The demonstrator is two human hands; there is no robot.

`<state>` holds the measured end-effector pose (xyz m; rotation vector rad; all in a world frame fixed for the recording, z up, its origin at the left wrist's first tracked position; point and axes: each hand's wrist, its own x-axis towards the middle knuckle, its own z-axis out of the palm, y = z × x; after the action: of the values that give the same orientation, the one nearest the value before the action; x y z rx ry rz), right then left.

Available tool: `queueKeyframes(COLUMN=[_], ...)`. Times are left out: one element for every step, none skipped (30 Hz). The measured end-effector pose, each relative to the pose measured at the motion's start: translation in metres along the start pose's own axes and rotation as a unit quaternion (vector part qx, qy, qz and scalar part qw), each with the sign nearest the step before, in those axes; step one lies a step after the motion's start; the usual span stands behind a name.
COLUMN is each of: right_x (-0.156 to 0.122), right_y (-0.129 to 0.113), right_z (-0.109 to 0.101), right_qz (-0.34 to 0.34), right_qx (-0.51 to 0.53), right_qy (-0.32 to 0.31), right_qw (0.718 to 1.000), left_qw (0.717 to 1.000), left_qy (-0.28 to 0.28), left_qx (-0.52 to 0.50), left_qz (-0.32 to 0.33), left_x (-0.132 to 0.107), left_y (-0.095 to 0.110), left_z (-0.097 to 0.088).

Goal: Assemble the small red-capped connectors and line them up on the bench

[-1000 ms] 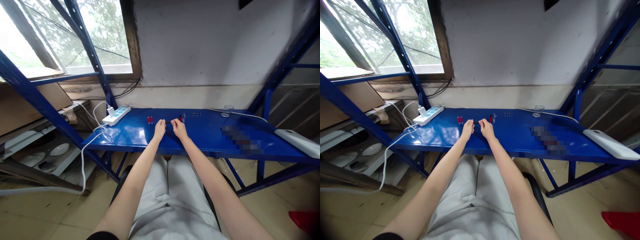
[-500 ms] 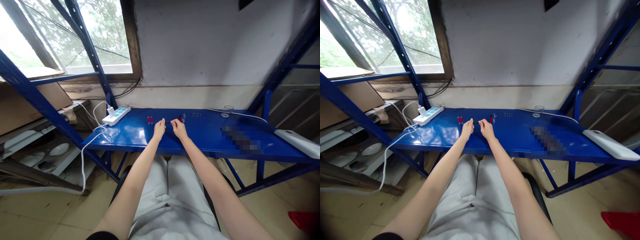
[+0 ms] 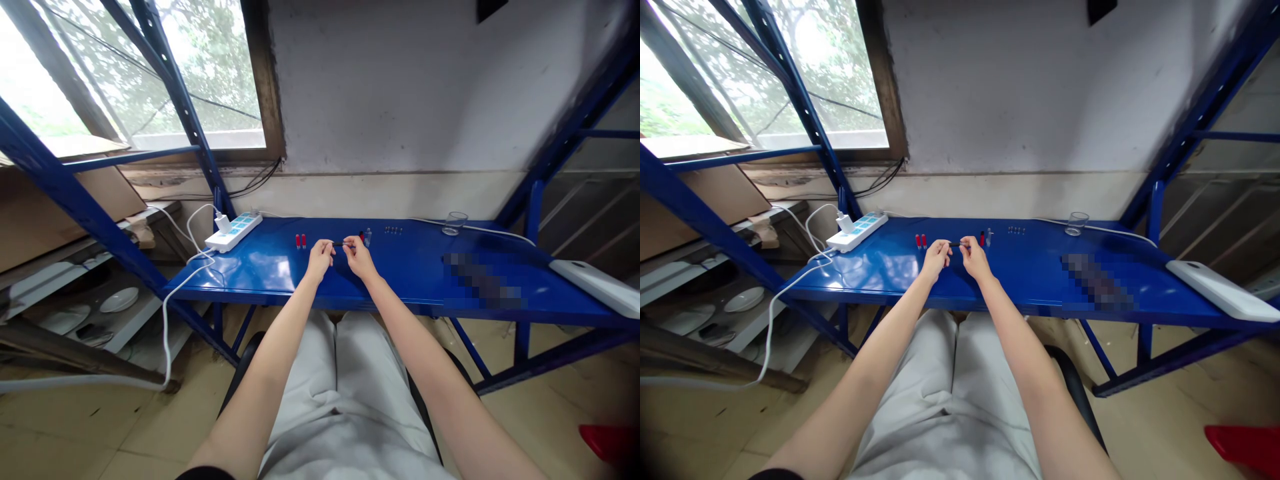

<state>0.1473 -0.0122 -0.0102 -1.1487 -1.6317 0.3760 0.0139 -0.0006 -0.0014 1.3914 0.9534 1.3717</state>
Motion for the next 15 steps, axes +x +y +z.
queueKeyframes(right_x=[0.0003,0.0005,0.0006,0.0007,0.0006,0.0004,0.0002,0.0000,-0.0001,-0.0001,-0.0001,-0.0001,0.0000,0.0000,0.0000], right_y=[0.0018,0.0030,0.0035,0.0034,0.0027,0.0015,0.0001,-0.0013,-0.0024,-0.0032,-0.0036,-0.0035,-0.0032,-0.0027,-0.0023], right_z=[0.0008,0.0012,0.0012,0.0008,0.0001,-0.0009,-0.0019,-0.0029,-0.0037,-0.0043,-0.0047,-0.0049,-0.0048,-0.0047,-0.0045], right_qz=[0.008,0.016,0.023,0.028,0.031,0.032,0.032,0.030,0.027,0.024,0.020,0.016,0.012,0.009,0.007], right_qx=[0.002,-0.001,-0.007,-0.016,-0.025,-0.035,-0.045,-0.055,-0.062,-0.066,-0.068,-0.068,-0.066,-0.065,-0.064], right_qy=[0.004,0.011,0.019,0.026,0.030,0.031,0.028,0.024,0.023,0.024,0.027,0.031,0.034,0.037,0.039], right_qw=[1.000,1.000,1.000,0.999,0.999,0.998,0.998,0.998,0.997,0.997,0.997,0.997,0.997,0.997,0.997], left_qw=[1.000,1.000,1.000,1.000,0.999,0.999,0.999,0.999,0.999,0.999,0.999,0.999,0.999,0.999,0.999], left_qy=[-0.005,-0.010,-0.015,-0.020,-0.025,-0.030,-0.035,-0.038,-0.039,-0.040,-0.040,-0.039,-0.040,-0.040,-0.041], left_qx=[-0.005,-0.009,-0.014,-0.018,-0.021,-0.024,-0.025,-0.026,-0.026,-0.025,-0.024,-0.025,-0.027,-0.029,-0.032], left_qz=[0.000,0.000,0.000,0.000,0.000,-0.002,-0.003,-0.005,-0.007,-0.008,-0.009,-0.009,-0.010,-0.011,-0.012], left_x=[-0.0001,-0.0003,-0.0006,-0.0008,-0.0011,-0.0014,-0.0016,-0.0019,-0.0020,-0.0022,-0.0023,-0.0023,-0.0023,-0.0022,-0.0021], left_y=[0.0006,0.0012,0.0019,0.0026,0.0032,0.0036,0.0040,0.0042,0.0042,0.0042,0.0041,0.0039,0.0038,0.0037,0.0036], left_z=[0.0000,0.0001,0.0002,0.0002,0.0003,0.0003,0.0004,0.0004,0.0003,0.0003,0.0003,0.0002,0.0002,0.0002,0.0003])
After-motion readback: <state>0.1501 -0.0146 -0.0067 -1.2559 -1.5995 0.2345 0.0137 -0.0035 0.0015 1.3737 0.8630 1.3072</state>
